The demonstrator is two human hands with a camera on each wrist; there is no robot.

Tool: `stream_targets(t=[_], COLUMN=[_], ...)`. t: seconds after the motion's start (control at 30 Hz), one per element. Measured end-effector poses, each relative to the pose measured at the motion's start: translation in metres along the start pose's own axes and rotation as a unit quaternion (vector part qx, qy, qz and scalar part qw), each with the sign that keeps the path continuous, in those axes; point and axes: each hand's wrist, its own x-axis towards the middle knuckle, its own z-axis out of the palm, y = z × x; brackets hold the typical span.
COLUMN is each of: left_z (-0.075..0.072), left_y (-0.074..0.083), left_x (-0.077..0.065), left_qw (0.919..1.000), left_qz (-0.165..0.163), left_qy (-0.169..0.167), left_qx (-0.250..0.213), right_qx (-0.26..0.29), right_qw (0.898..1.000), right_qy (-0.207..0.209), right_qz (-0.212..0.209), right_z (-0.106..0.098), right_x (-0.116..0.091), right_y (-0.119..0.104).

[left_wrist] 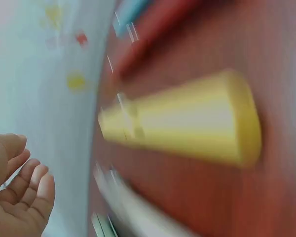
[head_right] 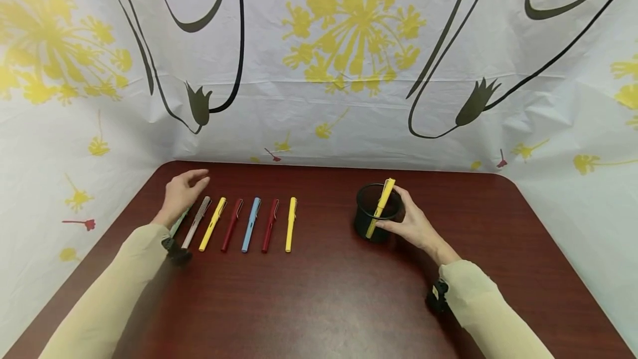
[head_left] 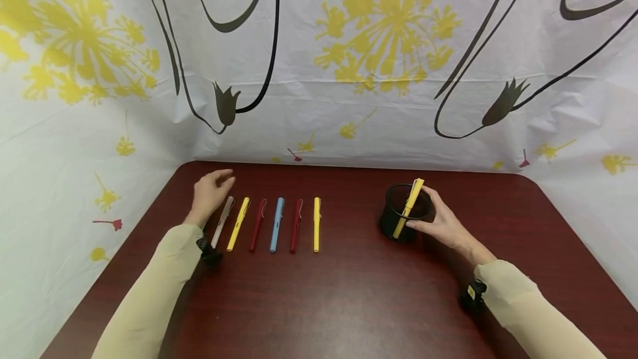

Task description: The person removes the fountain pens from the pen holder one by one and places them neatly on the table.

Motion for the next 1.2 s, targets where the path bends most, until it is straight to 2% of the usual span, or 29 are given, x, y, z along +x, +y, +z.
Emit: stream_targets(t=[0.1, 0.2, 0.33, 0.47, 0.63, 0.73, 0.83, 1.03, 1.2], left_z=[0.014, 0.032, 0.059, 0.084, 0.108, 0.119, 0.13, 0.146, 0.159], left_y=[0.033, 0.068, 0.109, 0.143, 0.178, 0.196, 0.213, 0.246, 0.269], left_x=[0.004, 0.004, 0.002, -0.005, -0.013, -0.015, -0.017, -0.021, -0.024], left_qw=[0.9978, 0.9898, 0.9711, 0.9498, 0.9278, 0.9205, 0.921, 0.9415, 0.9492], left_qz=[0.008, 0.015, 0.023, 0.02, 0.023, 0.035, 0.046, 0.071, 0.08], left_qy=[-0.019, -0.05, -0.099, -0.142, -0.183, -0.194, -0.195, -0.172, -0.163], left_qx=[-0.063, -0.132, -0.216, -0.278, -0.324, -0.337, -0.334, -0.281, -0.257], right_qx=[0.005, 0.008, 0.01, 0.013, 0.013, 0.012, 0.009, 0.019, 0.023], right_qw=[1.0, 1.0, 1.0, 1.0, 1.0, 1.0, 1.0, 1.0, 1.0], right_qy=[-0.002, -0.004, -0.002, -0.001, -0.002, -0.002, -0.002, -0.003, -0.006], right_qz=[0.001, 0.004, 0.003, 0.002, 0.007, 0.01, 0.011, 0.003, -0.001], right_z=[0.0, 0.0, 0.001, 0.0, -0.001, -0.001, -0.001, -0.001, -0.001], right_x=[0.0, 0.0, 0.002, 0.001, 0.0, 0.0, 0.0, 0.001, 0.0], right_y=[-0.002, -0.002, -0.001, -0.003, -0.002, 0.0, 0.001, 0.001, 0.002])
